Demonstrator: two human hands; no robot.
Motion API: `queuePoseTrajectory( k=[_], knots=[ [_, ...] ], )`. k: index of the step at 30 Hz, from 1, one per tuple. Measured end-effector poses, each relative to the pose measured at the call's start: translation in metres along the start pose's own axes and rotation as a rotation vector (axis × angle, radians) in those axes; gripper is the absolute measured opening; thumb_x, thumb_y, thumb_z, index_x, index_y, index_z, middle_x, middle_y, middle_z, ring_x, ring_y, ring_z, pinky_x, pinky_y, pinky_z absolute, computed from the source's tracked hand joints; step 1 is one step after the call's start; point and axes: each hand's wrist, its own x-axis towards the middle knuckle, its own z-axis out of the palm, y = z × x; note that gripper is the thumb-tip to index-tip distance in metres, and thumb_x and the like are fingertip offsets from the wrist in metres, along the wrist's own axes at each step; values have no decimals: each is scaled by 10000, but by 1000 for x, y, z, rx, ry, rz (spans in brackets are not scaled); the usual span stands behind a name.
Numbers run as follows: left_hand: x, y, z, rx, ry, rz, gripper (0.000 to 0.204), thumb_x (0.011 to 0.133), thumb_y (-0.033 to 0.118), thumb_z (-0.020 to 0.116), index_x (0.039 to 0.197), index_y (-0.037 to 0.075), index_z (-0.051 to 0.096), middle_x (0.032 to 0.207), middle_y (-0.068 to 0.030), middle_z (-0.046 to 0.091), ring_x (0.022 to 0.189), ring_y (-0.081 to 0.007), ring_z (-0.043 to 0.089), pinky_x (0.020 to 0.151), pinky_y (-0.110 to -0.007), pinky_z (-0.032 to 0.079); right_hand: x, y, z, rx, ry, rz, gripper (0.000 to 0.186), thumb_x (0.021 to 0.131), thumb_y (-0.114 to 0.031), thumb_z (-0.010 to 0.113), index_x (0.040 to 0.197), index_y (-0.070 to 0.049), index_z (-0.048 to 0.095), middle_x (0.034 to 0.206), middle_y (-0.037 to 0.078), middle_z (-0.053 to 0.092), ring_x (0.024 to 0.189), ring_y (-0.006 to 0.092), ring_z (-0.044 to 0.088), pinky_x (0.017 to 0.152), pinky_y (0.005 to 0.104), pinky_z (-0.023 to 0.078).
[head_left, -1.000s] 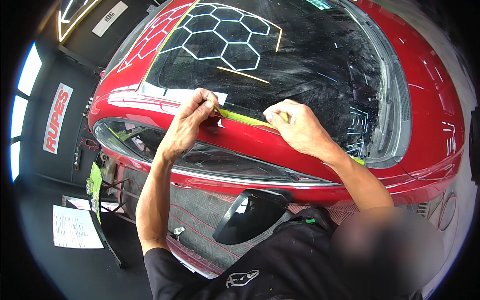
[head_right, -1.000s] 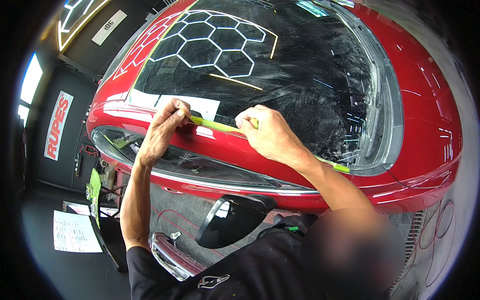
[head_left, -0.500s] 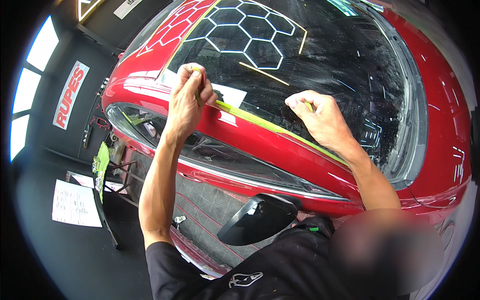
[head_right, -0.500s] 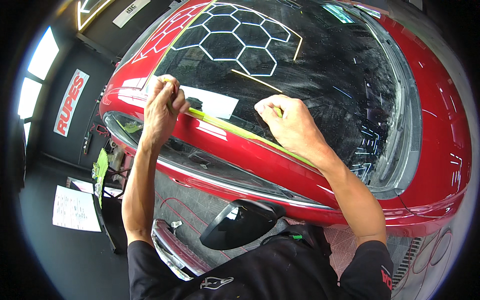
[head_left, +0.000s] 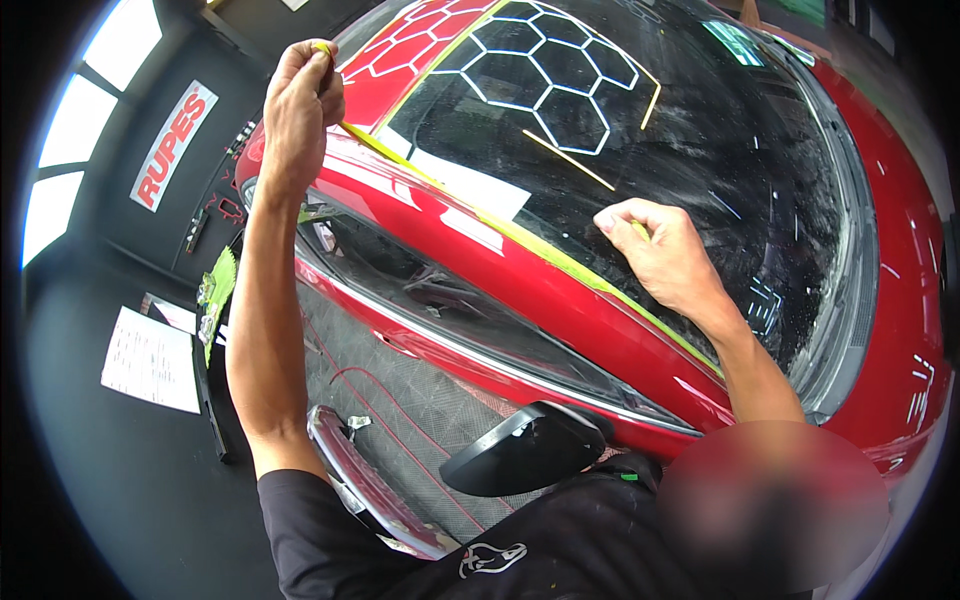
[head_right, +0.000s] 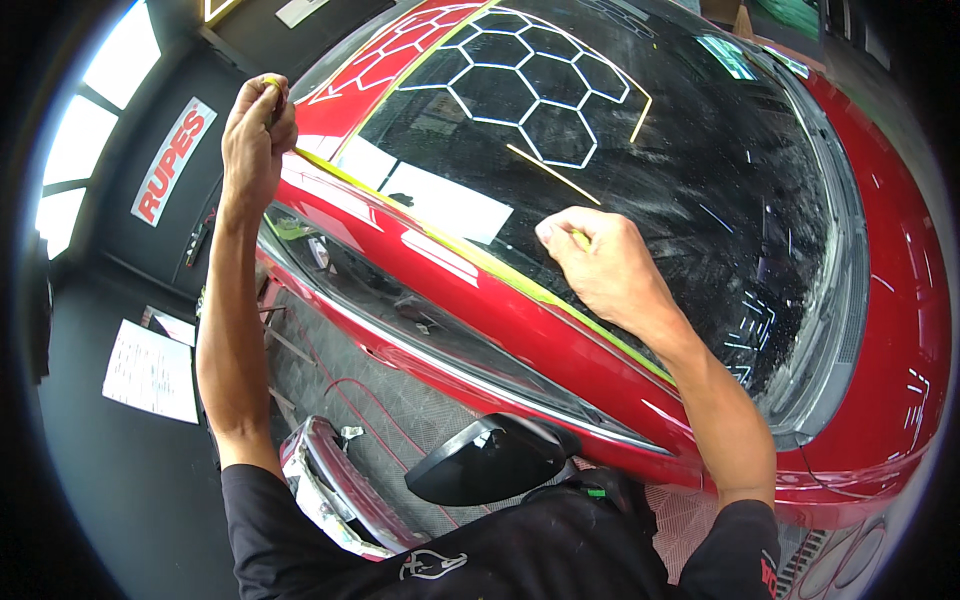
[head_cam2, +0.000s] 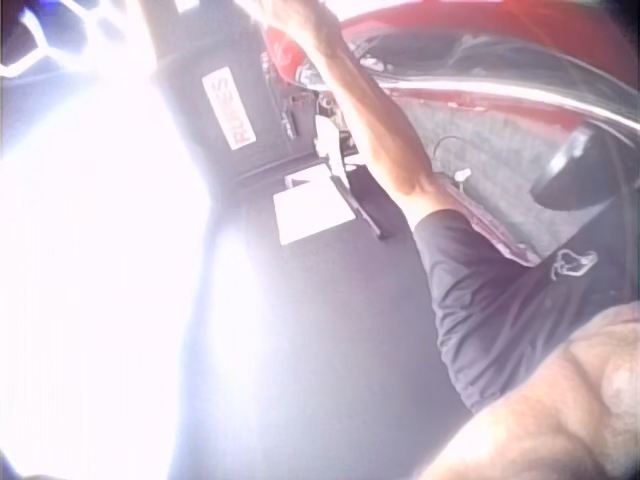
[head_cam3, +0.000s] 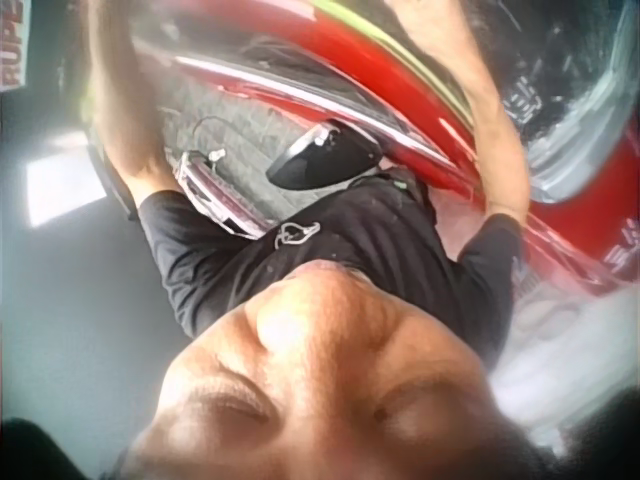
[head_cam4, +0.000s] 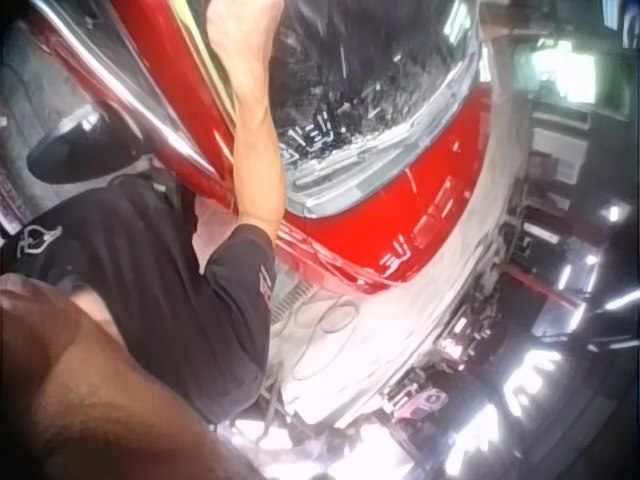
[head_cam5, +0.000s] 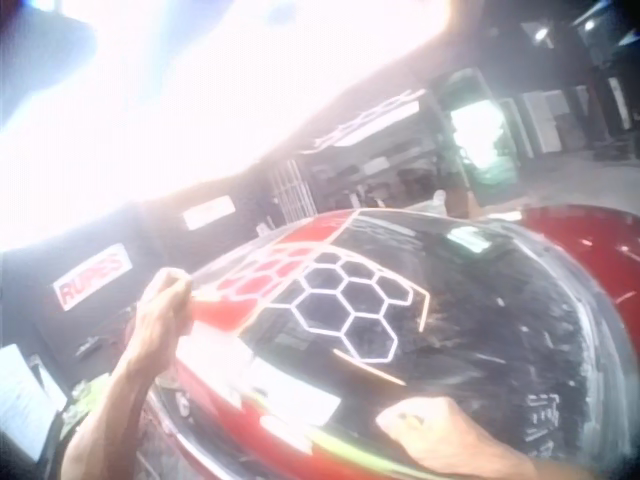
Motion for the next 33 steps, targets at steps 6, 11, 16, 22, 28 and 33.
queuePoseTrajectory(
  k=[6, 11, 16, 22, 28, 33],
  knots=[
    [8, 33, -27, 29, 105, 87, 166, 1138, 164, 507, 1147, 50, 627, 737, 38, 474, 581, -45, 345, 553, -242, 290, 56, -38, 47, -220, -160, -238, 248, 1022, -200, 696, 1157, -16, 793, 1036, 136, 770, 834, 226, 686, 770, 389, 536],
    [-7, 70, -43, 15, 220, 155, 302, 1127, 308, 559, 1125, 19, 647, 729, 29, 483, 585, -53, 337, 553, -242, 291, 94, -52, 82, -338, -236, -335, 290, 990, -220, 658, 1151, -30, 807, 1111, 238, 762, 1036, 420, 740, 944, 497, 573],
    [-35, 71, -52, -84, 240, 203, 418, 1132, 395, 562, 1159, -5, 681, 734, 26, 499, 592, -35, 327, 552, -242, 274, 122, -67, 108, -267, -217, -356, 305, 971, -215, 664, 1162, -24, 806, 1150, 258, 761, 1086, 437, 735, 991, 510, 566],
    [-55, 44, -60, 105, 346, 200, 409, 1076, 344, 692, 1372, 64, 729, 696, 113, 420, 592, -11, 310, 557, -225, 268, 158, -92, 146, -320, -239, -312, 311, 1014, -225, 675, 1228, -30, 787, 1126, 221, 796, 1034, 324, 782, 964, 423, 582],
    [-82, 11, -83, 455, 396, 165, 349, 1051, 280, 708, 1254, 3, 768, 1084, -79, 766, 992, -125, 678, 912, -287, 524, 195, -105, 190, -363, -239, -175, 308, 956, -235, 675, 1210, -137, 817, 1156, 193, 791, 1125, 345, 756, 1011, 454, 569],
    [-125, -2, -110, 665, 380, 172, 329, 1029, 278, 715, 1230, 23, 768, 1125, -138, 737, 1076, -214, 682, 979, -353, 513, 204, -107, 224, -439, -103, -203, 227, 876, -173, 706, 1020, -64, 843, 1075, 254, 784, 1097, 409, 761, 979, 506, 581]
  ],
)
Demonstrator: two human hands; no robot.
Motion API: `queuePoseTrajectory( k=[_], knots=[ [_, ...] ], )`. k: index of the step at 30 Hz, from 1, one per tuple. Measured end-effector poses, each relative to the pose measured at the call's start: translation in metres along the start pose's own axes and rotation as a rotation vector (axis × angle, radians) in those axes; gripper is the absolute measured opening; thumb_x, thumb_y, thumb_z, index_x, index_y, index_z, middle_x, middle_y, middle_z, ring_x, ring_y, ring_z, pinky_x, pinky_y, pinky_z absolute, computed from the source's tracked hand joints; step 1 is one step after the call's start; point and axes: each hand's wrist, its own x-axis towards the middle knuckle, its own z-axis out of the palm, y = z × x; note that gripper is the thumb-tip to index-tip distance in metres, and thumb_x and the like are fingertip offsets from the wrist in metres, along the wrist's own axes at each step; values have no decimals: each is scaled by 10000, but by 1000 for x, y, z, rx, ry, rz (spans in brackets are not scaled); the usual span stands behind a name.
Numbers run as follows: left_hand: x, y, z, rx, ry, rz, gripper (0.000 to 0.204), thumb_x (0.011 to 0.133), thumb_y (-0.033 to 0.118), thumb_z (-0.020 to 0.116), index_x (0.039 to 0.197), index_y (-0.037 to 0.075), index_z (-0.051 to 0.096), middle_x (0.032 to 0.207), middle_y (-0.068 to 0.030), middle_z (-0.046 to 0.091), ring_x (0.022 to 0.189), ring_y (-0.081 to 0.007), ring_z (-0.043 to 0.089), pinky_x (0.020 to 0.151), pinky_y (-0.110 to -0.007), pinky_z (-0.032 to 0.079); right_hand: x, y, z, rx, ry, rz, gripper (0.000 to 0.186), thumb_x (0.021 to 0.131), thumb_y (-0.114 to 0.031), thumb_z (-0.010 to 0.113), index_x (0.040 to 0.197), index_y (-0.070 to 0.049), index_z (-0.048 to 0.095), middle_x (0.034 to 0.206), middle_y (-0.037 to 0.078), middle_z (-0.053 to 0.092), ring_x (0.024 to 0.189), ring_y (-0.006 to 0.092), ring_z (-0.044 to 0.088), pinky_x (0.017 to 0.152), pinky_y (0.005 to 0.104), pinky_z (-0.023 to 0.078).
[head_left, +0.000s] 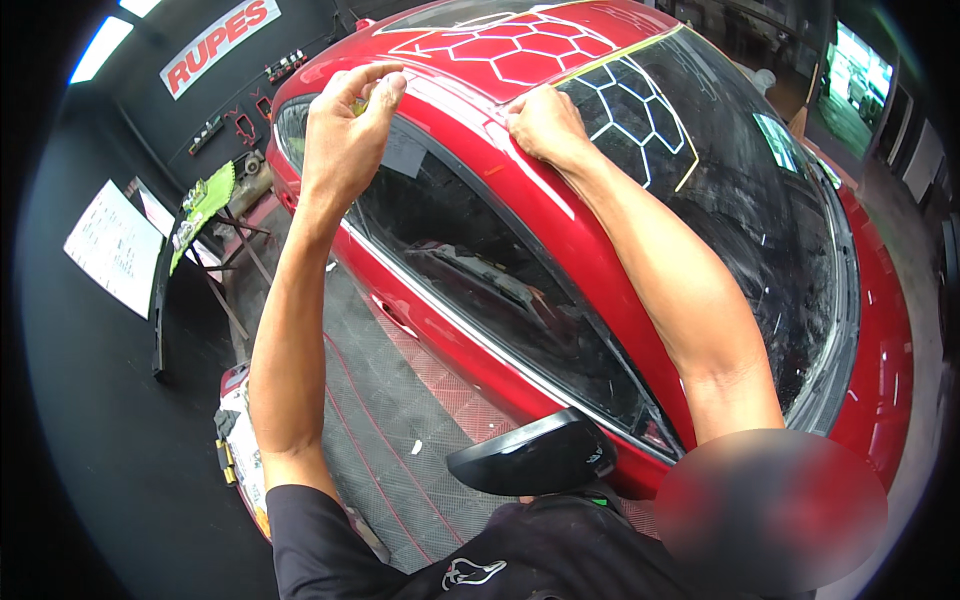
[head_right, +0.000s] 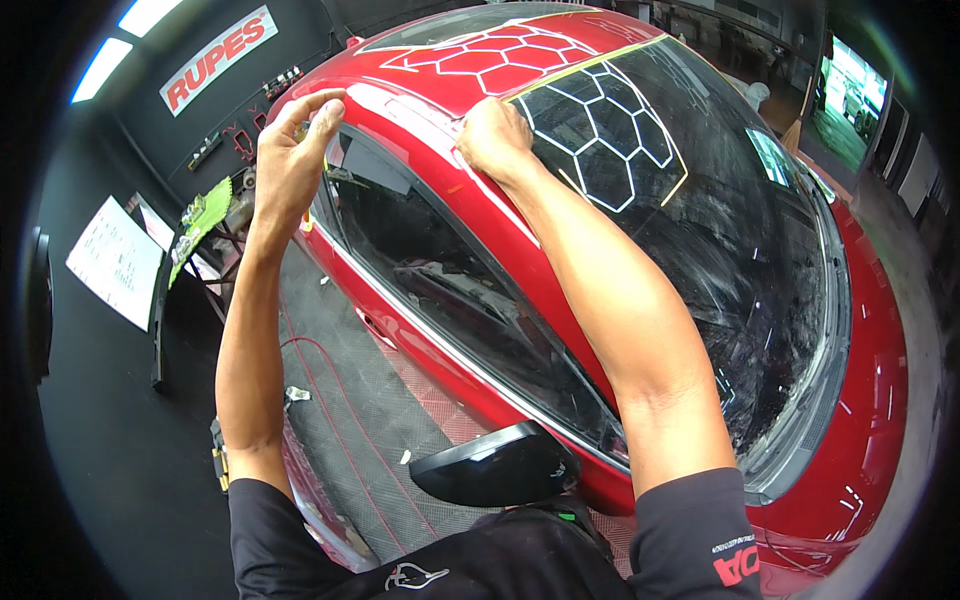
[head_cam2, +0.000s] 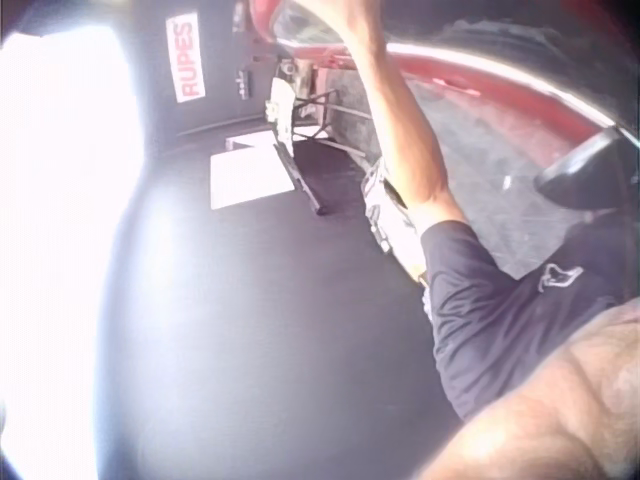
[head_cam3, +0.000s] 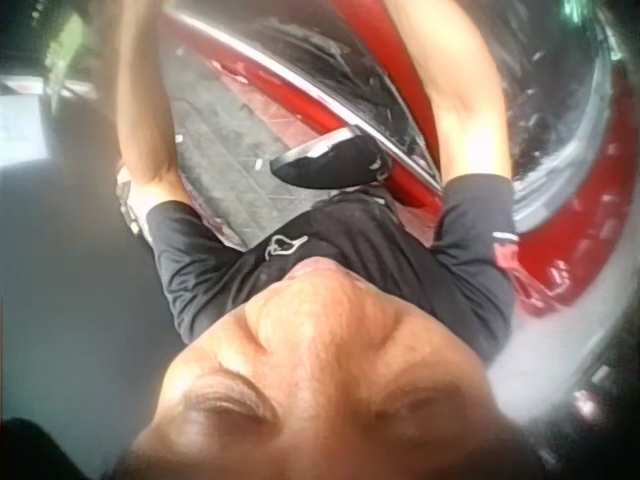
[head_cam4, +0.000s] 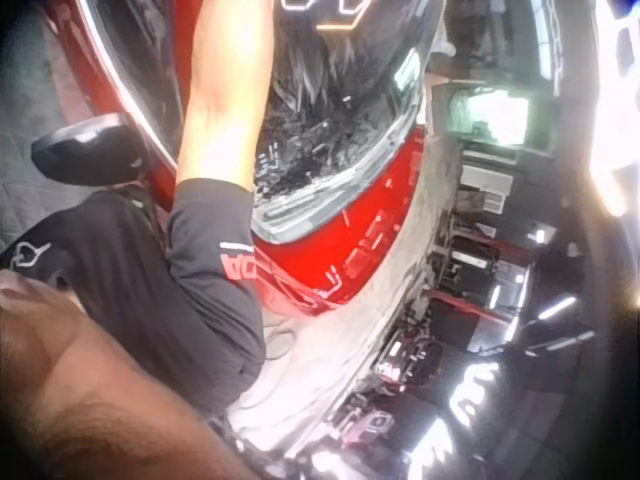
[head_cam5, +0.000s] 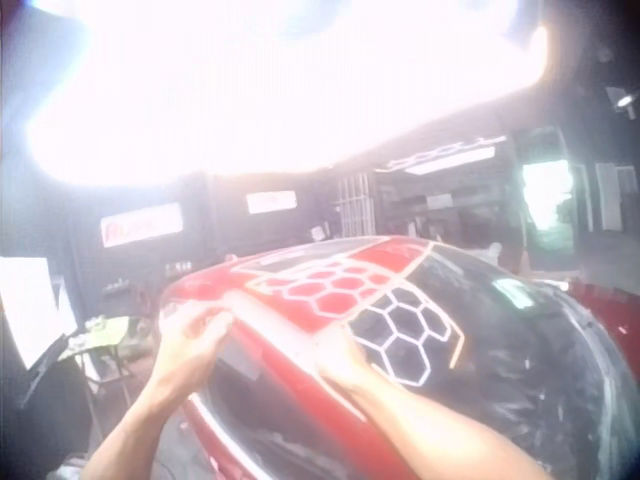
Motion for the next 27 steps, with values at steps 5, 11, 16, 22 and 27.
queuePoseTrajectory(
  k=[5, 11, 16, 22, 27],
  knots=[
    [-32, -32, -33, -12, -2, -49, 275, 1030, 235, 717, 1209, 36, 779, 1056, -104, 712, 1014, -196, 663, 938, -337, 513, 14, -16, 12, -27, -3, 184, 214, 928, -203, 723, 989, -23, 823, 1076, 238, 790, 1073, 382, 776, 956, 461, 603],
    [-56, -58, -39, -100, 26, -99, 247, 1031, 217, 715, 1186, 40, 793, 1026, -90, 699, 982, -176, 656, 908, -330, 515, 30, -35, 6, -65, -165, 362, 132, 888, -107, 763, 795, -14, 769, 690, 78, 698, 560, 136, 610, 497, 354, 493],
    [-61, -78, -32, -193, 16, -59, 247, 1034, 222, 719, 1182, 39, 795, 1017, -87, 709, 954, -172, 651, 923, -328, 506, 41, 7, 0, -41, -96, 247, 150, 902, -168, 780, 857, -30, 817, 637, 68, 703, 575, 118, 638, 521, 336, 496],
    [-75, -93, -48, -234, 6, -165, 249, 1035, 222, 720, 1194, 45, 793, 1066, -97, 731, 967, -178, 674, 925, -321, 517, 49, 11, 3, -245, 25, 123, 237, 892, -184, 791, 785, 27, 767, 704, 143, 744, 664, 173, 719, 666, 343, 579],
    [-100, -108, -58, -254, 51, -146, 258, 1037, 209, 721, 1207, 24, 781, 1086, -81, 736, 973, -150, 675, 891, -308, 526, 31, -46, -2, -118, -156, 445, 212, 918, -234, 837, 812, -60, 780, 660, 27, 671, 560, 83, 593, 456, 275, 481]
  ],
)
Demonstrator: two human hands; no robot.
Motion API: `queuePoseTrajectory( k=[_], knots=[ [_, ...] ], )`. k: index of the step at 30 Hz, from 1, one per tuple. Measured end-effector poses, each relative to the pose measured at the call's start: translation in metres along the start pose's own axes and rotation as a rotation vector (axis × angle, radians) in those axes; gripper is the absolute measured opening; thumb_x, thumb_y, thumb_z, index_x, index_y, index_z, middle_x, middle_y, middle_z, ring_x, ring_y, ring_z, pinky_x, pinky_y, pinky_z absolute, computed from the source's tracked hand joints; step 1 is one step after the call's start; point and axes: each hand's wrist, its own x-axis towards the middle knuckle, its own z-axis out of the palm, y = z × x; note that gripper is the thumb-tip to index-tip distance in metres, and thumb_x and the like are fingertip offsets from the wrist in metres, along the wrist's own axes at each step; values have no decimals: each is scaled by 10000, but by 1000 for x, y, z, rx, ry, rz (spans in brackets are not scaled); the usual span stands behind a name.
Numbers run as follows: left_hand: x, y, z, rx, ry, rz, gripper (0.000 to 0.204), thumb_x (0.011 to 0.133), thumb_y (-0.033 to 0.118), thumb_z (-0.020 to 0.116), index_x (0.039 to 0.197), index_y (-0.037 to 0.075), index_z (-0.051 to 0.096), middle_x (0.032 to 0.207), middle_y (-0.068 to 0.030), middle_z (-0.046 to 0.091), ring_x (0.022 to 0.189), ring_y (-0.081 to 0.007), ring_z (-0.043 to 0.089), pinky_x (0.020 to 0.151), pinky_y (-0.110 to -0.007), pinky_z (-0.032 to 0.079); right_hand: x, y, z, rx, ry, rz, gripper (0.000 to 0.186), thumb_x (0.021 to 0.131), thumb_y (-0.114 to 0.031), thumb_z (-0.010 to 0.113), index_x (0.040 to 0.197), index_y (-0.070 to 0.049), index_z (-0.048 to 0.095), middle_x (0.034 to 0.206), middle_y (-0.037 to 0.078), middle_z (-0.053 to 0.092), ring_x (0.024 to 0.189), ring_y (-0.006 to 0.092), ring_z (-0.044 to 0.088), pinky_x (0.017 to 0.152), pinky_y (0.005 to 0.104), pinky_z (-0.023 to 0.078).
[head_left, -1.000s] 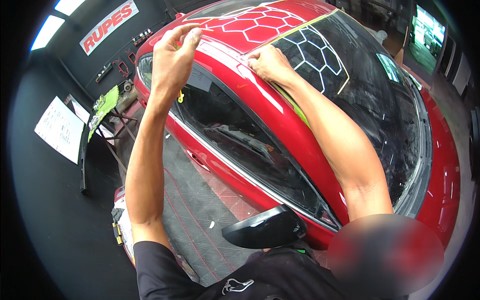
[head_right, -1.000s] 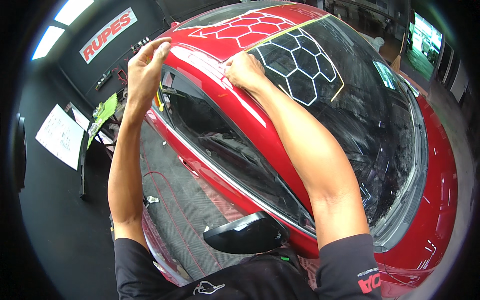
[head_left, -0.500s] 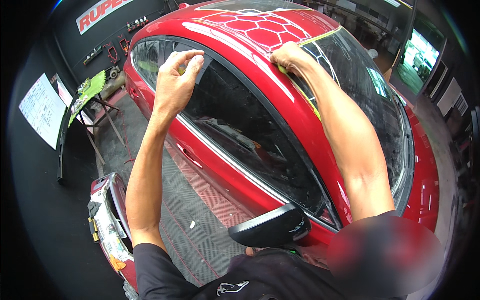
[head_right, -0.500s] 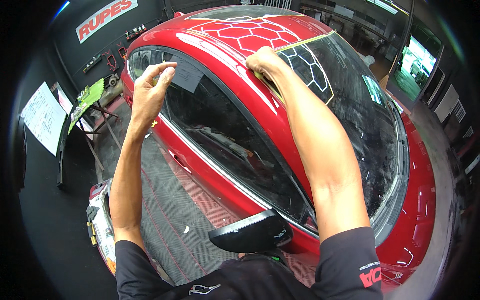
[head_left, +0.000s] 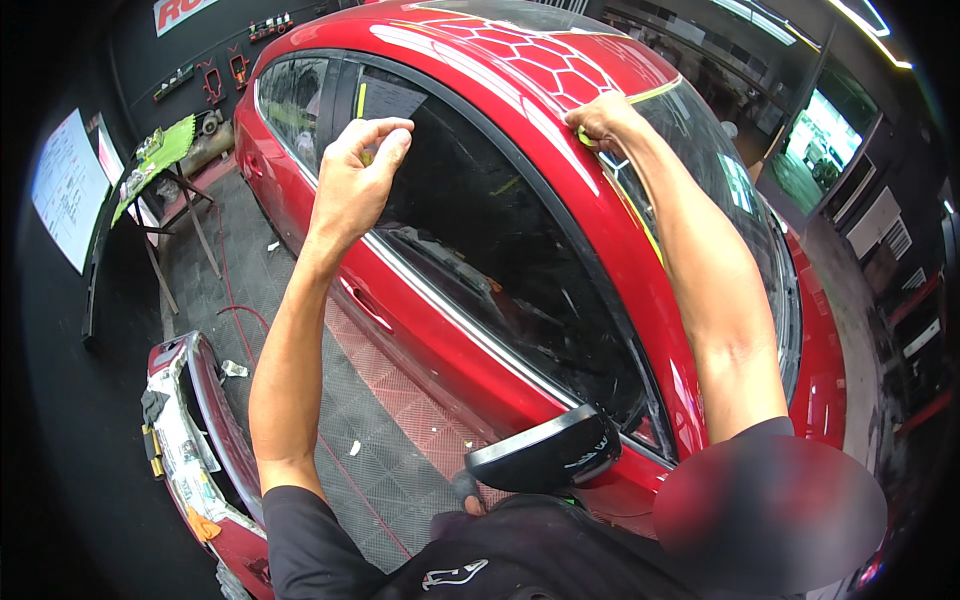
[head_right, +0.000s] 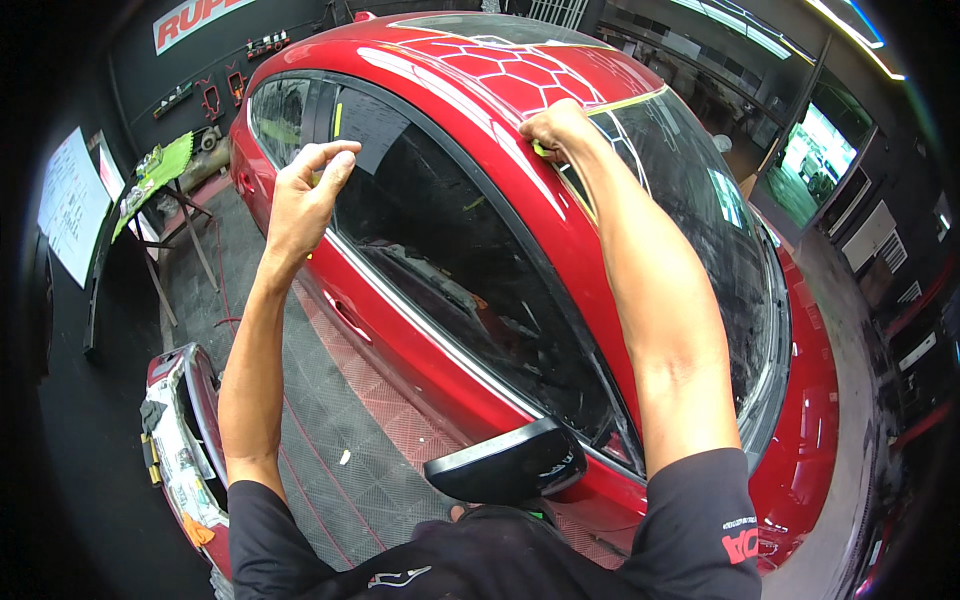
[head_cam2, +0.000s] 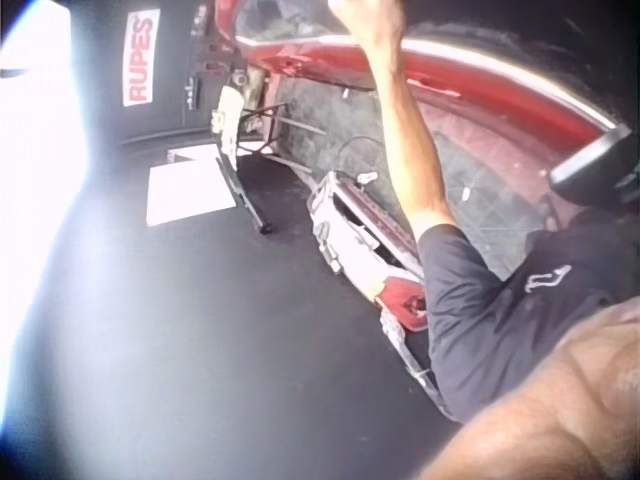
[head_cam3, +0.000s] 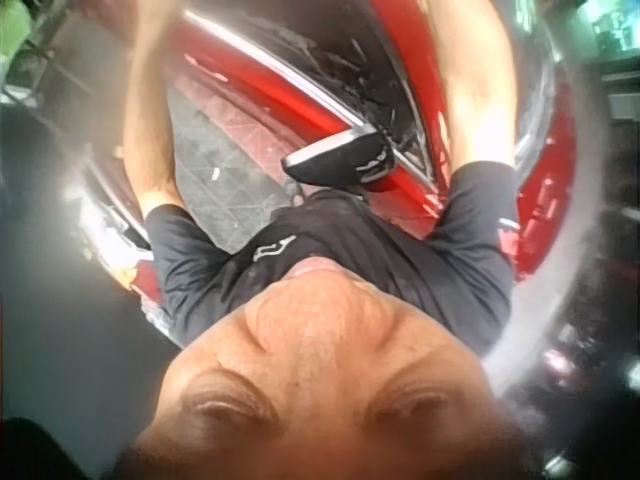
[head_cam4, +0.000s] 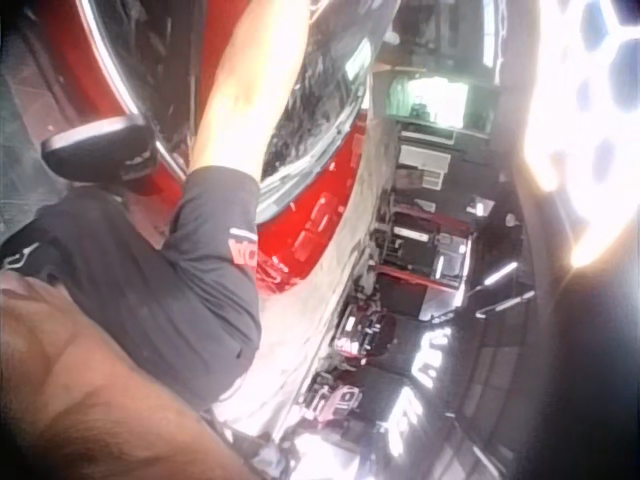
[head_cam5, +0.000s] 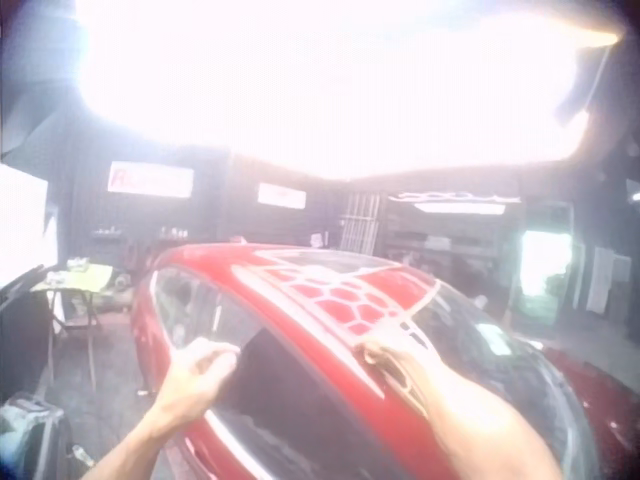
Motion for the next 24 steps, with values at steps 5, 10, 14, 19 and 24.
queuePoseTrajectory(
  k=[5, 10, 14, 19, 24],
  knots=[
    [-5, -14, 2, -101, -38, -176, 267, 1041, 221, 723, 1213, 27, 785, 1031, -44, 733, 938, -111, 645, 851, -281, 510, 7, 6, -2, 125, -106, -25, 244, 901, -319, 855, 926, -83, 799, 798, 14, 684, 686, 106, 592, 531, 262, 505],
    [0, -18, 19, -125, -82, -137, 263, 1042, 215, 719, 1205, 21, 788, 988, -25, 714, 854, -91, 600, 791, -275, 498, 34, 41, 1, 316, -105, -93, 155, 917, -178, 791, 794, -87, 765, 596, 31, 597, 441, 101, 468, 416, 351, 350],
    [-5, -17, 25, -137, -121, -169, 251, 1047, 201, 714, 1213, 24, 781, 950, 9, 674, 796, -59, 537, 730, -254, 466, 37, 52, 3, -69, 34, -369, 108, 915, -18, 761, 996, 32, 812, 781, 94, 763, 639, 109, 682, 504, 276, 503],
    [-17, -20, 7, -94, -94, -143, 235, 1053, 189, 708, 1206, 26, 779, 947, 22, 650, 792, -55, 532, 718, -255, 454, 1, -13, 9, -243, -13, -65, 217, 922, -243, 801, 877, -31, 804, 717, 59, 718, 541, 132, 622, 491, 286, 526],
    [-23, -15, 20, -123, -122, -192, 235, 1051, 188, 709, 1202, 21, 775, 960, 16, 650, 808, -60, 536, 733, -261, 458, 21, 13, -5, -71, -61, -114, 307, 937, -288, 760, 774, -28, 755, 646, 45, 666, 496, 103, 561, 458, 300, 450]
  ],
)
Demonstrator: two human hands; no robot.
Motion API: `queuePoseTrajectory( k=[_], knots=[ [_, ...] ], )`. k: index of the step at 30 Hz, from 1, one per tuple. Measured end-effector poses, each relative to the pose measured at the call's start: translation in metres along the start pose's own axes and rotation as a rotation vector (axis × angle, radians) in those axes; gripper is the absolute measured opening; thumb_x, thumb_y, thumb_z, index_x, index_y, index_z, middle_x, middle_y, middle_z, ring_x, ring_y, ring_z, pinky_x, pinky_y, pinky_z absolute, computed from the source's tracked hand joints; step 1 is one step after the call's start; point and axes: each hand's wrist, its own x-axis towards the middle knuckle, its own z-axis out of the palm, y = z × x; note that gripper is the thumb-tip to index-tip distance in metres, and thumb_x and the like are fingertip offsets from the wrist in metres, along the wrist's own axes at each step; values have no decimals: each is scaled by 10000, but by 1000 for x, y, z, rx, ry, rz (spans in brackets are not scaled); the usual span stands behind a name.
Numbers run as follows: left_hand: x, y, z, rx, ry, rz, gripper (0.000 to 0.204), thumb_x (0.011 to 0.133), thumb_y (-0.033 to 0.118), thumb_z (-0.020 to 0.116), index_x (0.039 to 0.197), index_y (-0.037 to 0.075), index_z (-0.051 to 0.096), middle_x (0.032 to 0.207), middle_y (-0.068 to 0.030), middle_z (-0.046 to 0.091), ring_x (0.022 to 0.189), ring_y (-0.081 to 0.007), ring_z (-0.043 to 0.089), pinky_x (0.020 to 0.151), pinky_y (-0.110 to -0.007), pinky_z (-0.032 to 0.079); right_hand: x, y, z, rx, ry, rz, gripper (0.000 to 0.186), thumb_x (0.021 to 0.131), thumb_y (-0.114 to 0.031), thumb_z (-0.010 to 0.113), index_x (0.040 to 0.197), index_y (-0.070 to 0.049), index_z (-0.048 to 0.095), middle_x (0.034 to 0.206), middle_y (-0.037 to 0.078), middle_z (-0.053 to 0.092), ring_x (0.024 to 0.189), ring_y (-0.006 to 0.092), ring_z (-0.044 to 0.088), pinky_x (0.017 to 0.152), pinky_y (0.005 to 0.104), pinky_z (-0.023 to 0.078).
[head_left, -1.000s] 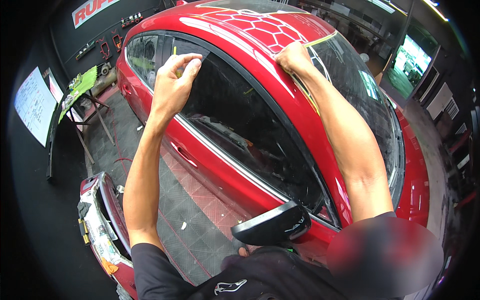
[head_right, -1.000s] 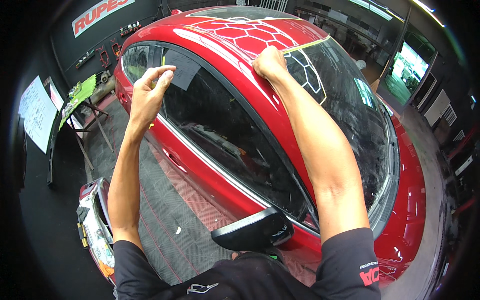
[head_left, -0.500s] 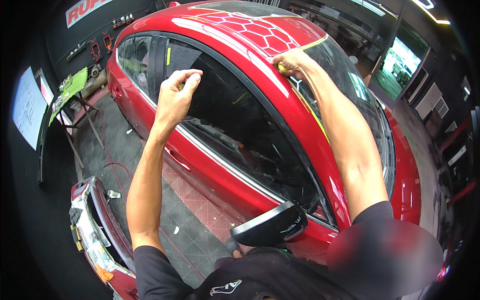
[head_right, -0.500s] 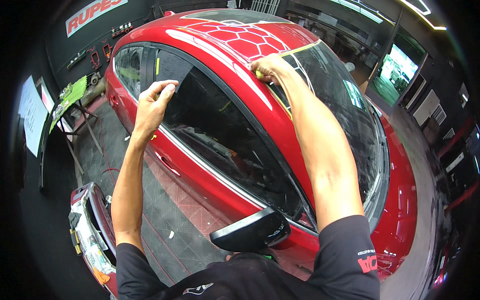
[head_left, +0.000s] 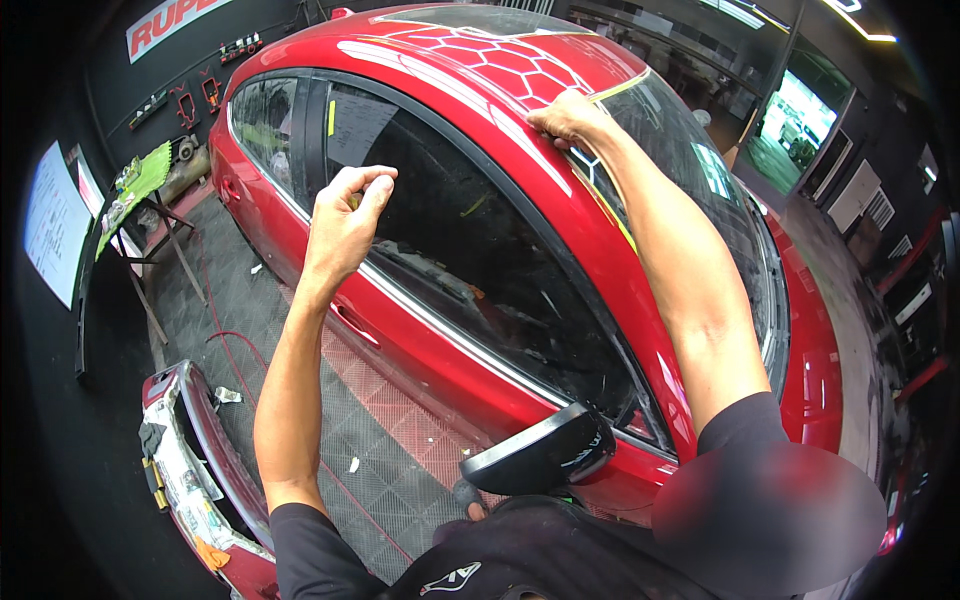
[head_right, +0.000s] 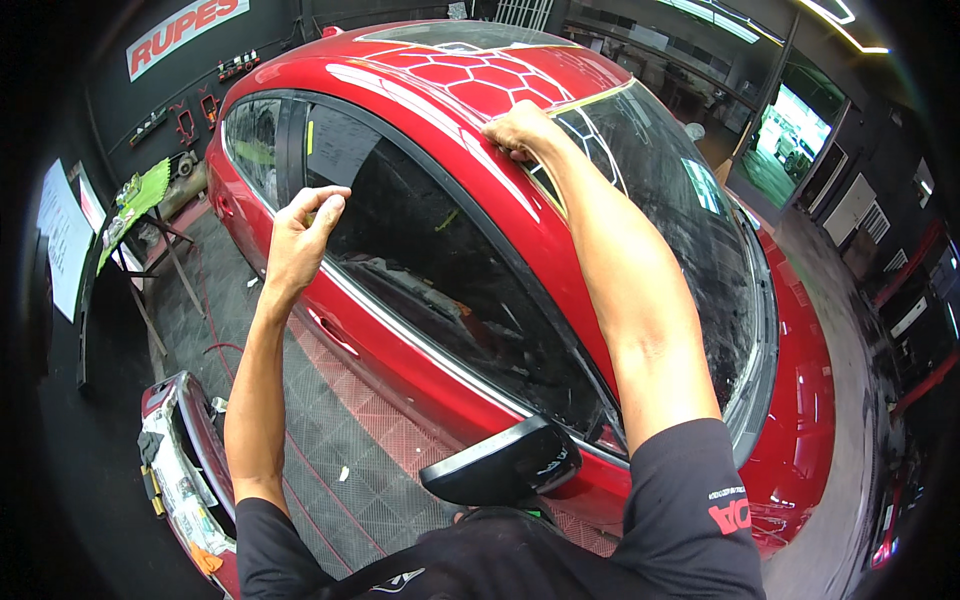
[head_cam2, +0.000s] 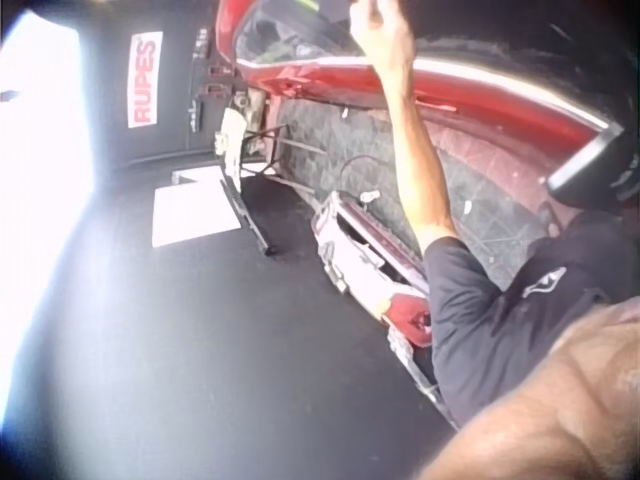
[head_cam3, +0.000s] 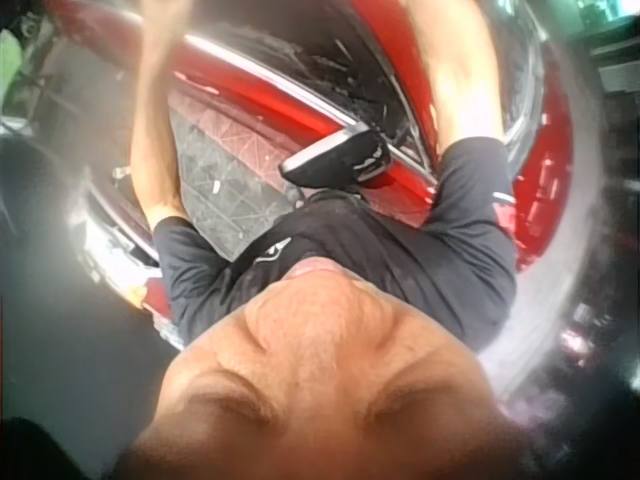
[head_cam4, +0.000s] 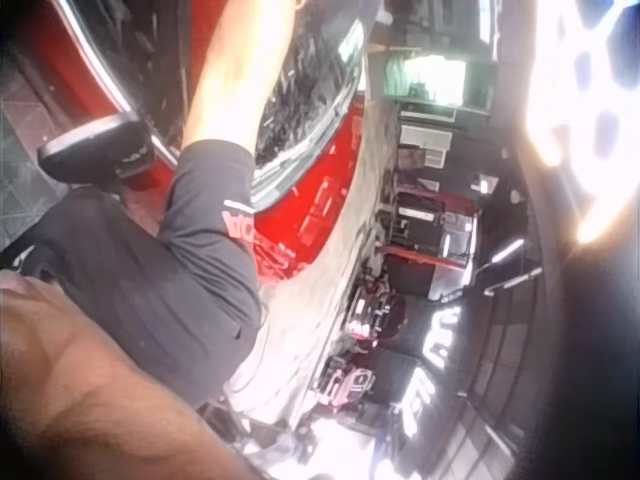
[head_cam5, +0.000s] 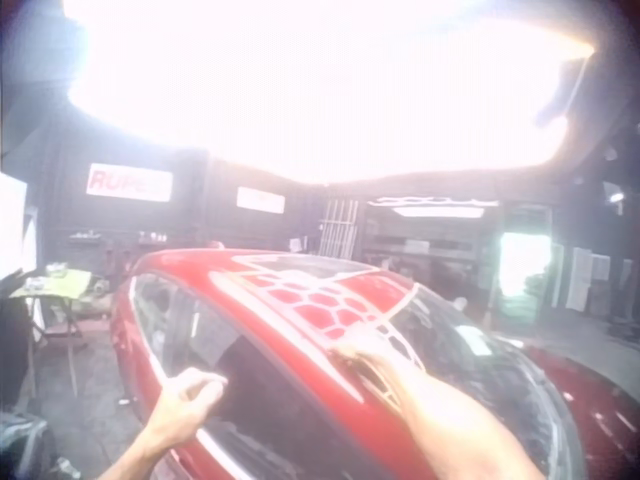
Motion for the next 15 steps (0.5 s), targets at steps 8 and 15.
queuePoseTrajectory(
  k=[8, 15],
  knots=[
    [3, -5, 16, -8, -4, 18, 232, 1049, 188, 709, 1199, 25, 777, 947, 8, 641, 804, -71, 541, 739, -267, 464, -8, 32, -4, 509, -232, -247, 238, 1020, -242, 699, 892, -42, 720, 745, -3, 646, 636, 73, 555, 597, 253, 472],
    [6, 30, 33, 101, -59, 17, 222, 1050, 176, 706, 1188, 15, 771, 909, -3, 593, 812, -85, 534, 749, -270, 453, -22, 54, -6, 457, -5, -366, 258, 913, -214, 745, 1094, -34, 706, 844, 46, 731, 749, 108, 655, 721, 273, 528]
  ],
)
